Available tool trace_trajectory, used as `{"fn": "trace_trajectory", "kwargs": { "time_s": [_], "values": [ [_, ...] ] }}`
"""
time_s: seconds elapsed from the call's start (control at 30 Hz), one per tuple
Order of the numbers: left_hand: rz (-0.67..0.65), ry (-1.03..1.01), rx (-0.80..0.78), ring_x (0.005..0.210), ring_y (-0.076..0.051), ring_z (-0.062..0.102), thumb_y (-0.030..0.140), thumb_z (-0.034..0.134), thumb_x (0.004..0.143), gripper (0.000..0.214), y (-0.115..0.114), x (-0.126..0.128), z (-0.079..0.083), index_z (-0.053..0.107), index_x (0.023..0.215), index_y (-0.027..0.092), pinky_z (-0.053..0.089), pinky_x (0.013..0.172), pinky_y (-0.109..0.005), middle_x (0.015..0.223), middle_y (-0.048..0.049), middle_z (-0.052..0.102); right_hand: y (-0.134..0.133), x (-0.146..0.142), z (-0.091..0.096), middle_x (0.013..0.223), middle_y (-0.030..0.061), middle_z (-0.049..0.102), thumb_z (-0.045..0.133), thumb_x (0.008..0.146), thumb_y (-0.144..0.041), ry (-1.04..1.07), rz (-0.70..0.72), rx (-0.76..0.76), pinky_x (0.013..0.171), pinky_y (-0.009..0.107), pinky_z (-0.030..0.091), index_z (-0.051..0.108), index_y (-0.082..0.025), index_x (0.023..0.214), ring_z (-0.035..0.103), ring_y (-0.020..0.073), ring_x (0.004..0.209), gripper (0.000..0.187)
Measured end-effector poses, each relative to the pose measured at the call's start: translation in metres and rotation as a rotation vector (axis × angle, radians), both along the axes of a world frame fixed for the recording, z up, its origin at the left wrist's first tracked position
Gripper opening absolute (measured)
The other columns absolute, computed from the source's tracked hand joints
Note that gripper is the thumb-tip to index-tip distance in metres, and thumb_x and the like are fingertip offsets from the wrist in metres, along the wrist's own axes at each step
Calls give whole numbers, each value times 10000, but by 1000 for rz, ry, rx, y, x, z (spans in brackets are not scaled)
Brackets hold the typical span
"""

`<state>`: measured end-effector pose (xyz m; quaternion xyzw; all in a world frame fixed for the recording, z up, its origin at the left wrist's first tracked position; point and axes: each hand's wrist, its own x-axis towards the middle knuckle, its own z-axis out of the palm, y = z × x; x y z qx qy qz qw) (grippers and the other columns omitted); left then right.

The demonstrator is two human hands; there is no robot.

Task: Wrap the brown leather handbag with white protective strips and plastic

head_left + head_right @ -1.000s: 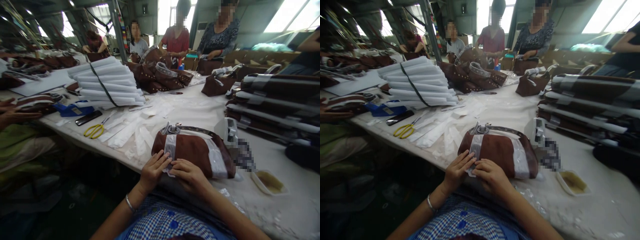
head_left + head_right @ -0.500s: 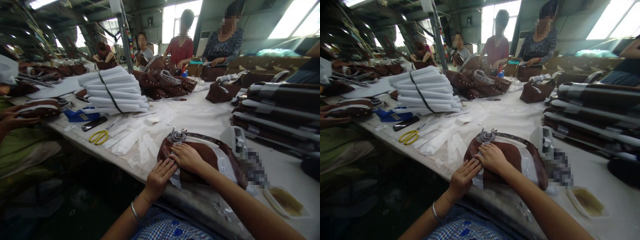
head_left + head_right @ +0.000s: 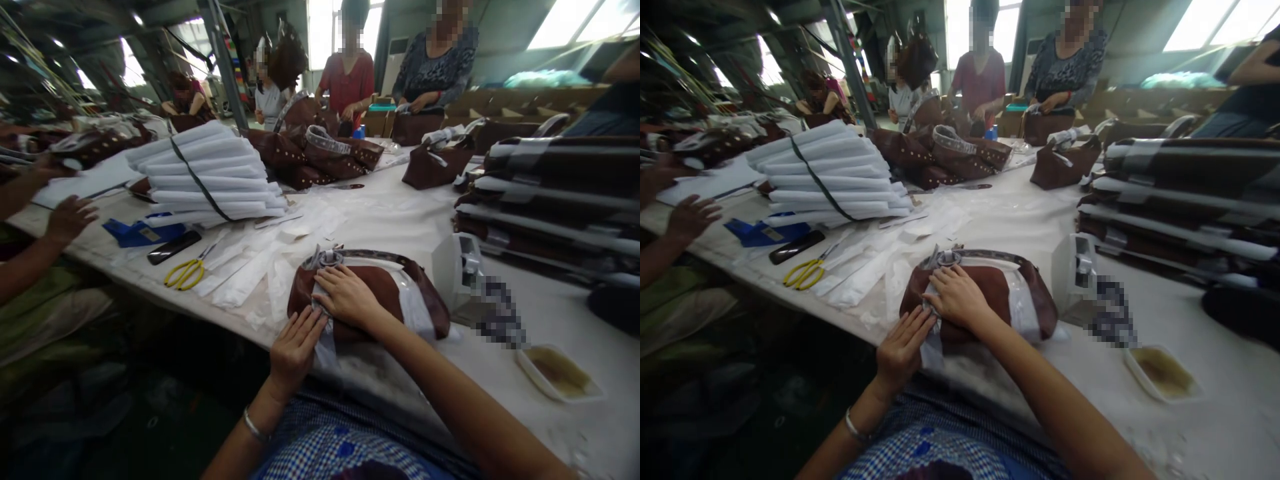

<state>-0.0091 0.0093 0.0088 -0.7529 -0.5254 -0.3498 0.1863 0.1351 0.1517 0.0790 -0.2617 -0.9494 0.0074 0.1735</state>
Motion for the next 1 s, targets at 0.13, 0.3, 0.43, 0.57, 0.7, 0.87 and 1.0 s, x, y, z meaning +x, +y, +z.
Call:
{"fn": "trace_trajectory", "kwargs": {
  "time_s": [0.13, 0.3, 0.43, 0.57, 0.7, 0.87, 1.0],
  "values": [
    [73, -3, -50, 1330, -249, 522, -38, 393, 858, 615, 28, 10, 0, 510, 1413, 201, 477, 1080, -458, 1403, -61, 580, 40, -8, 6, 1314, 106, 650, 464, 1008, -359, -12, 103, -30, 1131, 419, 373, 651, -147, 1239, 567, 248, 1257, 365],
    [77, 19, -94, 1330, -238, 522, -30, 416, 864, 632, 42, 16, 1, 477, 1439, 225, 477, 1085, -441, 1426, -42, 556, 19, 44, 3, 1279, 80, 669, 498, 993, -246, 206, 170, -88, 1108, 462, 415, 643, -206, 1232, 587, 235, 1220, 283],
    [78, 4, -108, 1340, -234, 512, -27, 427, 866, 622, 37, 16, 2, 490, 1429, 229, 472, 1092, -432, 1428, -34, 556, -52, 104, -25, 1143, 64, 705, 524, 981, -213, 443, 2, -131, 915, 341, 543, 623, -245, 1226, 650, 194, 1046, 266],
    [77, -10, -86, 1332, -226, 520, -43, 416, 856, 633, 38, 17, 4, 496, 1424, 224, 474, 1091, -421, 1409, -40, 577, -94, 117, -55, 1119, 120, 694, 630, 913, -416, 321, -338, -137, 882, 434, 550, 572, -183, 1273, 644, 283, 994, 433],
    [64, -22, -83, 1342, -222, 509, -37, 418, 870, 622, 40, 17, 6, 486, 1431, 223, 469, 1096, -413, 1406, -49, 582, -94, 94, -64, 1018, 125, 701, 629, 892, -415, 229, -537, -261, 816, 431, 541, 541, -150, 1276, 648, 300, 925, 475],
    [55, -20, -87, 1359, -218, 490, -28, 408, 898, 602, 37, 17, 7, 450, 1452, 203, 462, 1106, -411, 1418, -60, 570, -93, 81, -54, 822, 15, 683, 580, 887, -302, 267, -546, -606, 660, 318, 473, 527, -213, 1253, 649, 215, 715, 381],
    [57, -9, -80, 1350, -223, 499, -1, 447, 908, 566, 36, 18, 7, 469, 1435, 204, 468, 1102, -413, 1412, -56, 577, -109, 75, -47, 712, -32, 643, 611, 838, -310, 370, -442, -877, 620, 282, 436, 572, -224, 1104, 613, 174, 634, 283]
  ]
}}
